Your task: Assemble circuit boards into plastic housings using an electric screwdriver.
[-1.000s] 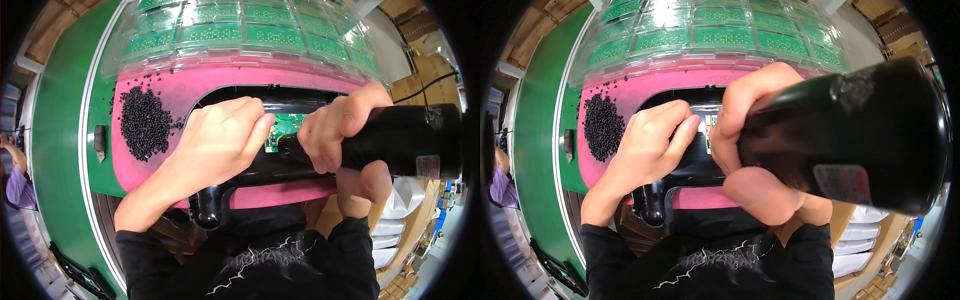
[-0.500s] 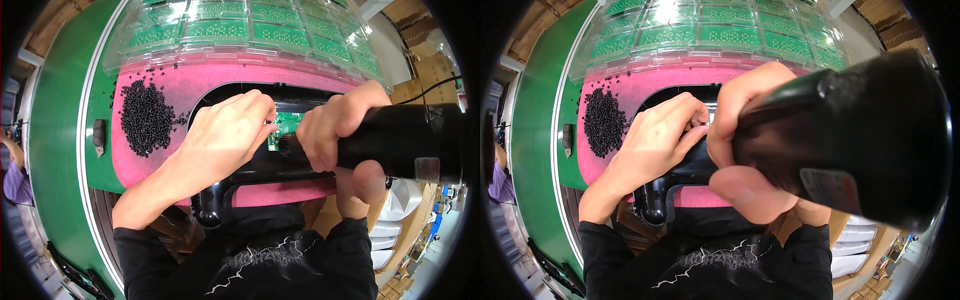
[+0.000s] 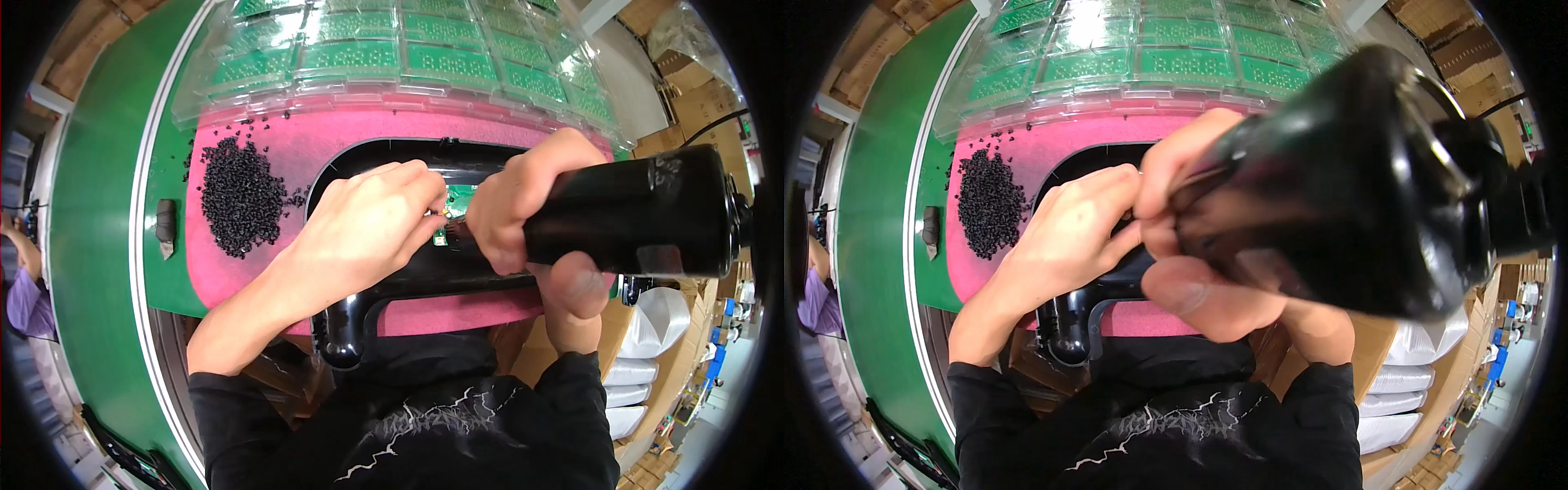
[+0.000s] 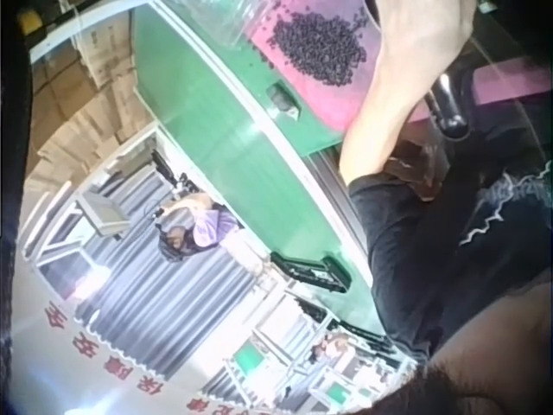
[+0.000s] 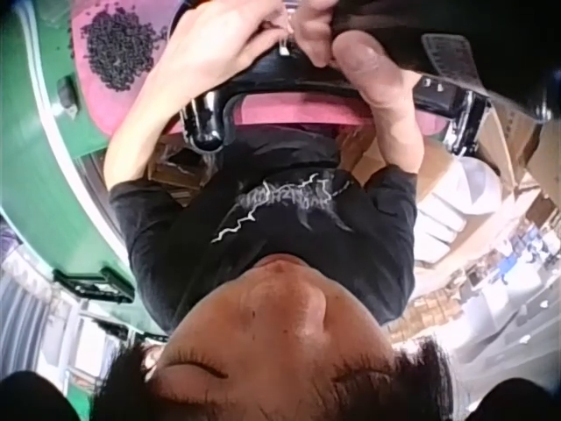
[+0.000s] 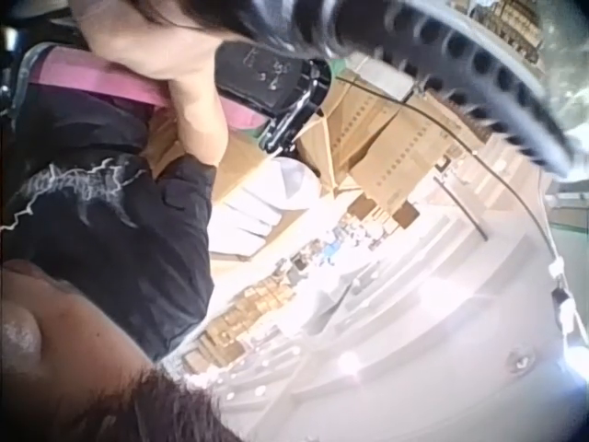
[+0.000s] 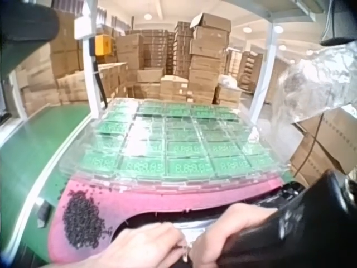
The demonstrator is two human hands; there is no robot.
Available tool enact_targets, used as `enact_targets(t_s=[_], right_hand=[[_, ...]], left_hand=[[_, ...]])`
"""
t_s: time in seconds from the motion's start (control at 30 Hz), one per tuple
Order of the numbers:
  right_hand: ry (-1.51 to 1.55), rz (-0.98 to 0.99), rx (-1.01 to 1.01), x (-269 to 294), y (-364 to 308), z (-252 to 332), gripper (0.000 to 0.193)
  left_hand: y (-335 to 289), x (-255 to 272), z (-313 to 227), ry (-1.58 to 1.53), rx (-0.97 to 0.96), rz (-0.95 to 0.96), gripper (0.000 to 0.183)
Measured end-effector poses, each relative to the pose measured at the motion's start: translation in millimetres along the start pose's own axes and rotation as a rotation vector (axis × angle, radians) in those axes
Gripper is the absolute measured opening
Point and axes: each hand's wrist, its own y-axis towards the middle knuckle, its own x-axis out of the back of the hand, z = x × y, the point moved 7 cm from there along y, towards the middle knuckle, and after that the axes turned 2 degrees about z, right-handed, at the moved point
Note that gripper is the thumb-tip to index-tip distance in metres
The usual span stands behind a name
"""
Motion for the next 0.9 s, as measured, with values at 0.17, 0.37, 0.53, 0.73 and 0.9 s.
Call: enact_targets(t_s=[0.17,0.37,0.53,0.73,0.9], right_hand=[[0.093,-0.159,0.361,18.8,-3.3,24.8,0.046],[0.130,-0.083,0.502,28.1,-10.1,38.2,0.048],[0.159,-0.119,0.542,34.4,-17.1,44.3,0.048],[-0.073,-0.374,0.307,61.8,-38.8,45.6,0.048],[-0.073,-0.419,0.250,76.4,-40.4,28.7,0.046]], left_hand=[[1.6,-9.9,-0.9,-0.040,-0.025,0.161,0.018],[5.9,-5.9,-8.9,-0.168,-0.181,0.070,0.020],[7.4,-7.3,-10.8,-0.255,-0.111,0.083,0.024],[12.5,-2.0,-16.2,-0.152,-0.111,0.053,0.048],[13.5,8.2,-17.1,-0.170,-0.061,0.001,0.053]])
